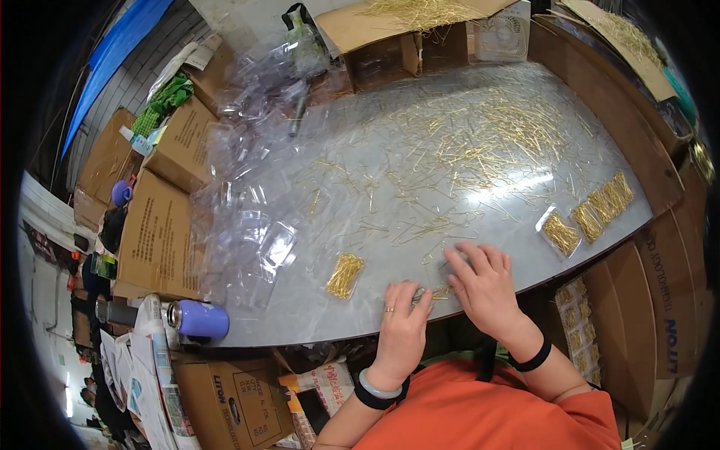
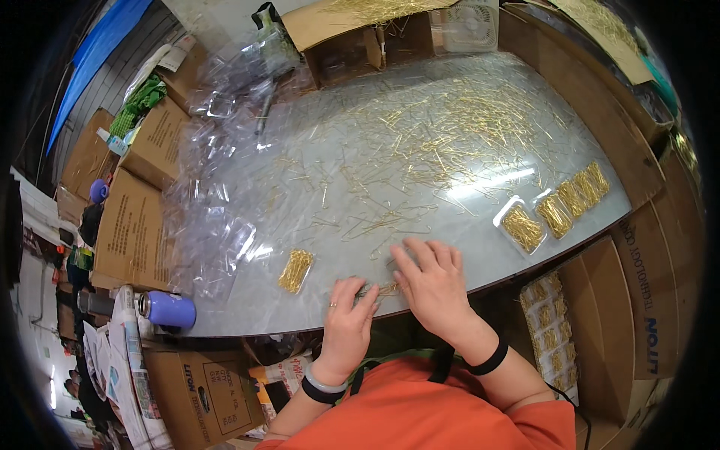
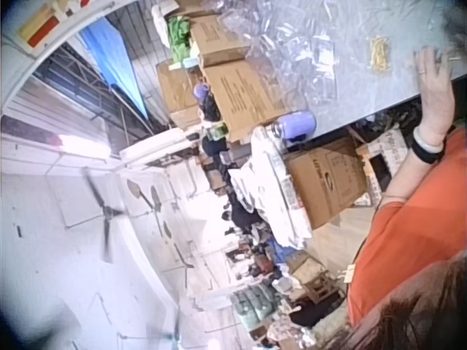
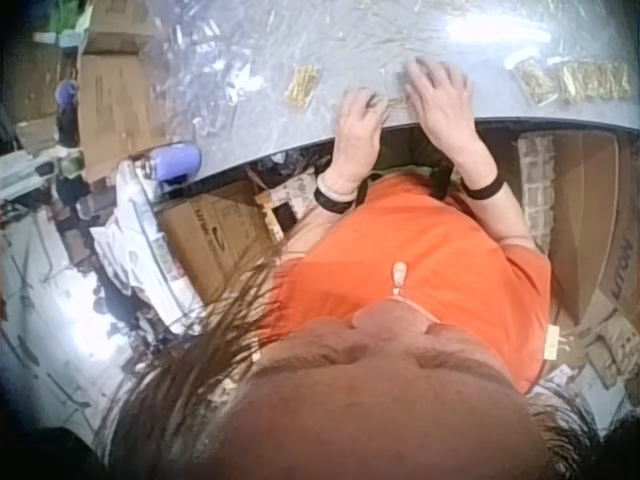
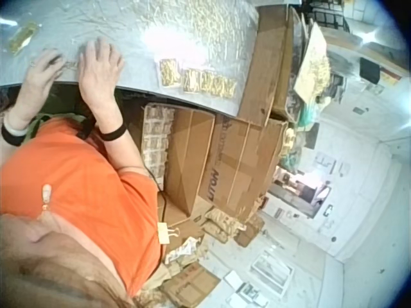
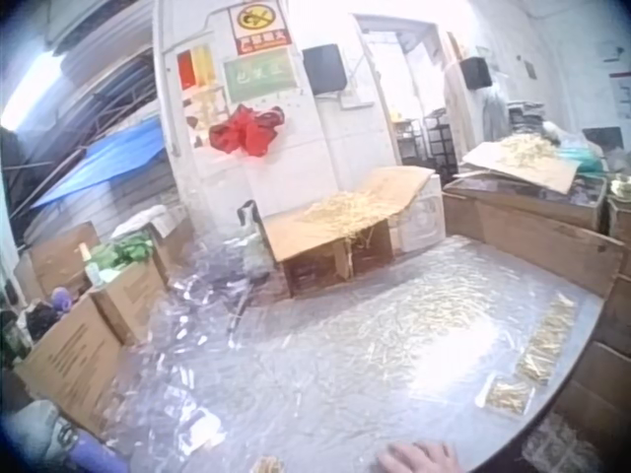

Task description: The recorder is counting and packing small gold wire connector components into plastic bags and then placing those bags into a larger shipping box.

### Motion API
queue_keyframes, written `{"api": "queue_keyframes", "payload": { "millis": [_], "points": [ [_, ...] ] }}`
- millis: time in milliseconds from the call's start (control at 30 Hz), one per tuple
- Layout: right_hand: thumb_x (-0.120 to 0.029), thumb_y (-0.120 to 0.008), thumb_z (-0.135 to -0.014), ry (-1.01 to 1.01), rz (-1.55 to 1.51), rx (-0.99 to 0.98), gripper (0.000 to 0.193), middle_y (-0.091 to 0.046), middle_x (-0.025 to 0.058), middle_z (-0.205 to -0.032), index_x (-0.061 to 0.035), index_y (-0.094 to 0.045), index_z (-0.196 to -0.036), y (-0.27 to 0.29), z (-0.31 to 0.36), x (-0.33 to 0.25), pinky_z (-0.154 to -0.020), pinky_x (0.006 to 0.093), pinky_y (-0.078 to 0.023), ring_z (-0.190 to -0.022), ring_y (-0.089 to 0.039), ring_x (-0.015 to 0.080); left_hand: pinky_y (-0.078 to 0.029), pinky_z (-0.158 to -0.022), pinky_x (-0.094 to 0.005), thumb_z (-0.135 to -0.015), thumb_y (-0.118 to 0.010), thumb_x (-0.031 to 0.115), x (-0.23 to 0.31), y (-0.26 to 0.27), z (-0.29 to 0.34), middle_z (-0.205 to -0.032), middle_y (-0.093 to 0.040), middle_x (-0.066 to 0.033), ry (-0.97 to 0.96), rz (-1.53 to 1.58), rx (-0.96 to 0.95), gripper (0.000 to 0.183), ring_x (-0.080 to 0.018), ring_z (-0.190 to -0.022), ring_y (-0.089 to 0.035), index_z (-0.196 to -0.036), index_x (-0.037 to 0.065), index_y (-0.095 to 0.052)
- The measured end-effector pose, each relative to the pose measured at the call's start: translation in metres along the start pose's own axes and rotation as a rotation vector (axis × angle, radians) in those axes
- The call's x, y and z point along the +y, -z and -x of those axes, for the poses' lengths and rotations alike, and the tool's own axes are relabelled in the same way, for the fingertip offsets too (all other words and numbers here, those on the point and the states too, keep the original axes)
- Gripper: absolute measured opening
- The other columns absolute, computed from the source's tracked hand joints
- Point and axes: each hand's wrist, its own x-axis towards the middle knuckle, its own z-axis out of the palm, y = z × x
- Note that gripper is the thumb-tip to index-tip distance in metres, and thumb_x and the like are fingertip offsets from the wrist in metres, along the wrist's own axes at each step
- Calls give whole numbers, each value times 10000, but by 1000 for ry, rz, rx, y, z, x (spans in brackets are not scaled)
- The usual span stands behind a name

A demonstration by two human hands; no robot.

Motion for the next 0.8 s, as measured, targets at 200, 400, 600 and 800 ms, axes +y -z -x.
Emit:
{"api": "queue_keyframes", "payload": {
  "millis": [200,400,600,800],
  "points": [
    [-199,-660,-914,20,89,-54,364,-587,89,-1312,-76,-628,-1255,0,-9,0,-999,471,-372,-1173,-519,314,-425,-1109,-549,-886,-697,7,-2,-2,2,-1226,-592,-198,0,-2,20,292,-425,-1203,-570,-1178,4,-696],
    [-150,-661,-903,-58,12,9,359,-611,91,-1247,-66,-628,-1251,8,2,8,-1004,468,-382,-1168,-523,325,-425,-1120,-544,-893,-687,3,-2,-1,3,-1240,-604,-194,14,19,10,292,-413,-1232,-569,-1185,3,-696],
    [-28,-625,-870,-8,-179,-76,417,-620,130,-1207,-47,-619,-1286,7,22,-9,-973,449,-450,-1119,-563,332,-427,-1127,-545,-895,-663,-29,-2,-5,4,-1257,-612,-208,8,60,4,294,-431,-1263,-565,-1188,-35,-678],
    [51,-609,-890,-219,-363,56,435,-591,187,-1302,7,-584,-1322,15,38,-2,-1040,437,-455,-1222,-558,376,-419,-1134,-541,-893,-649,-55,0,-9,5,-1288,-595,-226,3,38,2,355,-436,-1280,-552,-1247,-67,-628]
  ]
}}
